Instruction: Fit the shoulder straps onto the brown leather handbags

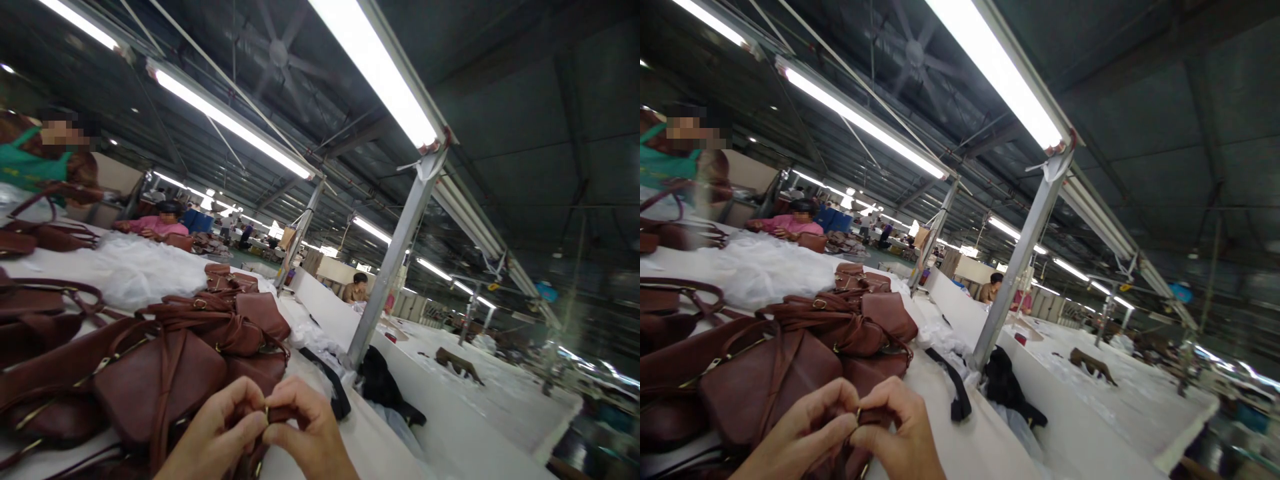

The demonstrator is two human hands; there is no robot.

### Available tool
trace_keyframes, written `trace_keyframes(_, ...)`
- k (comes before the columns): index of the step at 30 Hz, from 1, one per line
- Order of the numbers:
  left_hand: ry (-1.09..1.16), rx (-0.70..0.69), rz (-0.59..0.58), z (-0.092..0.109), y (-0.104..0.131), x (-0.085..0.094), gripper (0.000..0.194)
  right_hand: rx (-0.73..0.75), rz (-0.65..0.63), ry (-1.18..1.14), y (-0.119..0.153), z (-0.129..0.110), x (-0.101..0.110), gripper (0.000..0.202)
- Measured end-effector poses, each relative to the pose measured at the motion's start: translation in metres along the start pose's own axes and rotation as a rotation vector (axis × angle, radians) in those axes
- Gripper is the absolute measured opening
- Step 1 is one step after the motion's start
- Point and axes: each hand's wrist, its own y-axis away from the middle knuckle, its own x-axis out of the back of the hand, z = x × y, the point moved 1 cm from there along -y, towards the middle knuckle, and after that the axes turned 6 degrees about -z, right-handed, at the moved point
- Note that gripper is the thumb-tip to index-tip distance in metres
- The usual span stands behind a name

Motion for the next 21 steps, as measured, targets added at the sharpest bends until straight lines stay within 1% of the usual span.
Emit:
trace_keyframes(4,-0.056,0.024,-0.129,-0.002,-0.001,0.021,0.035,0.027,0.097,-0.012,-0.002,-0.006,0.015,0.02)
trace_keyframes(5,-0.066,0.039,-0.146,-0.003,-0.002,0.025,0.036,0.035,0.088,-0.007,-0.002,-0.009,0.017,0.02)
trace_keyframes(7,-0.034,0.058,-0.165,-0.002,-0.002,0.029,0.038,0.033,0.029,0.031,-0.001,-0.014,0.017,0.021)
trace_keyframes(10,0.01,0.093,-0.17,0.002,-0.001,0.023,0.033,-0.002,-0.047,0.072,0.002,-0.015,0.011,0.023)
trace_keyframes(14,-0.022,0.098,-0.11,0.008,0.002,0.008,0.028,0.001,-0.074,0.074,0.003,-0.008,0.001,0.025)
trace_keyframes(16,-0.022,0.099,-0.078,0.008,0.003,0.005,0.027,-0.004,-0.1,0.092,0.002,-0.006,-0.002,0.025)
trace_keyframes(18,-0.012,0.091,-0.083,0.006,0.003,0.006,0.028,-0.013,-0.108,0.109,0.0,-0.007,-0.003,0.026)
trace_keyframes(21,-0.019,0.083,-0.185,0.005,0.004,0.016,0.033,-0.016,-0.058,0.074,-0.003,-0.013,0.002,0.028)
